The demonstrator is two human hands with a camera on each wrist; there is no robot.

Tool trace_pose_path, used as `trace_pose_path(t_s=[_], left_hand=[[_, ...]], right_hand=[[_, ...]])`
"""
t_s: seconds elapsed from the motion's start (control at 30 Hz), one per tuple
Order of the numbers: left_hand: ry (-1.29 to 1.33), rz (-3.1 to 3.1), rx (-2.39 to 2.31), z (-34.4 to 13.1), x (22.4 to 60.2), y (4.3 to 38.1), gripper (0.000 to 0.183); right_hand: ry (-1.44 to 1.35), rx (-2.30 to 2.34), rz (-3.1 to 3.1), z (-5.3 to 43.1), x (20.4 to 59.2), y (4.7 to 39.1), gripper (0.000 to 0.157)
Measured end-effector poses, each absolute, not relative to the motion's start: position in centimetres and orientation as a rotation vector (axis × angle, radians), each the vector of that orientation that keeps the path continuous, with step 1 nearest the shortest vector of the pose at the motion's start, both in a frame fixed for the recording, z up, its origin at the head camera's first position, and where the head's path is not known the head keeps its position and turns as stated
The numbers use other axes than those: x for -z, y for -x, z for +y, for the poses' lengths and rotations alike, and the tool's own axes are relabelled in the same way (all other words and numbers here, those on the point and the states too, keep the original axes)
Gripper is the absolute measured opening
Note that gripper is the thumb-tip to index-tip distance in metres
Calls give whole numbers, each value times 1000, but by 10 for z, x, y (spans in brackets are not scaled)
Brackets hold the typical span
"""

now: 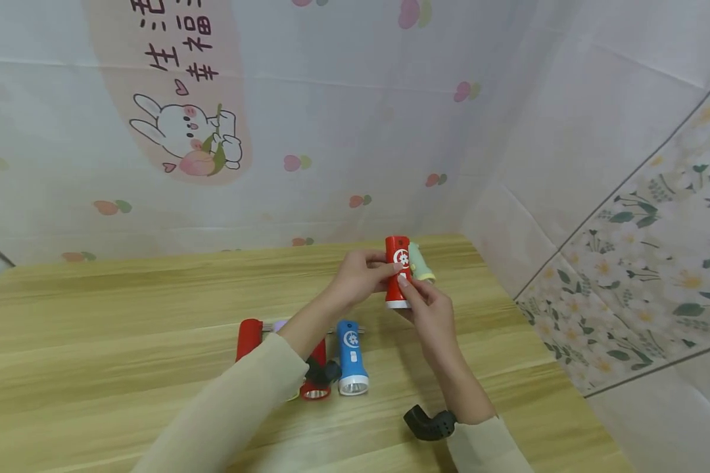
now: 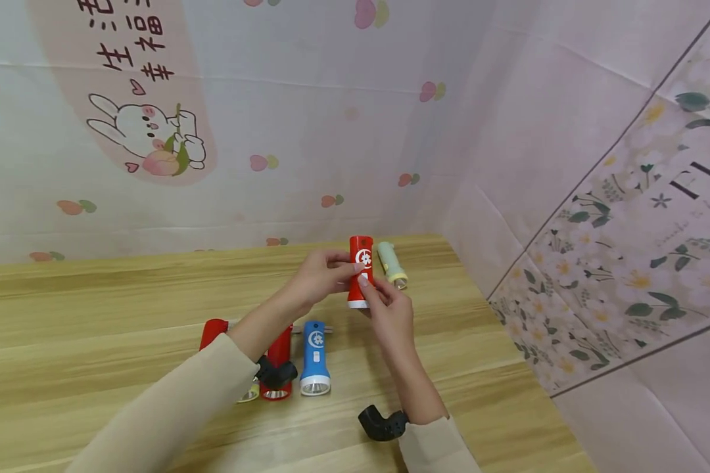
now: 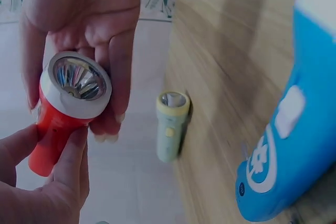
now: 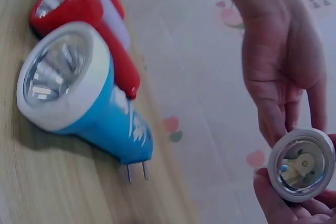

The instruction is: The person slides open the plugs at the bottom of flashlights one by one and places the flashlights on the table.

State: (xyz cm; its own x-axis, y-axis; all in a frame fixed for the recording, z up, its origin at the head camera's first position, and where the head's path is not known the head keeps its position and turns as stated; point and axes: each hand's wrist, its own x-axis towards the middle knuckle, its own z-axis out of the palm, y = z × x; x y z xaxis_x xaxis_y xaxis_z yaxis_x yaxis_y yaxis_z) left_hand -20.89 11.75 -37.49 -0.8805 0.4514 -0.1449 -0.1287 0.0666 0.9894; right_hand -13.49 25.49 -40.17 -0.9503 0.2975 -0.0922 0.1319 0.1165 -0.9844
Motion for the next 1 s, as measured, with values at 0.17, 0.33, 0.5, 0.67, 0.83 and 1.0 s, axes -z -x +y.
trace_pose_path(t_s=[0.17,0.33,0.5,0.67,0.83,1.0], left_hand=[[-390,1967,-1884,108,372,191,44],[-420,1988,-1903,92,371,176,42],[-467,2025,-1906,75,367,164,39],[-459,2049,-1909,61,363,154,40],[-405,2165,-1859,50,359,145,39],[-376,2207,-1848,40,356,138,36]], right_hand=[[436,-1950,-2289,252,395,124,50],[403,-1924,-2336,244,390,113,47],[355,-1918,-2346,233,386,101,40],[323,-1894,-2343,222,386,92,36],[252,-1889,-2372,215,388,86,37],[213,-1873,-2400,210,386,80,42]])
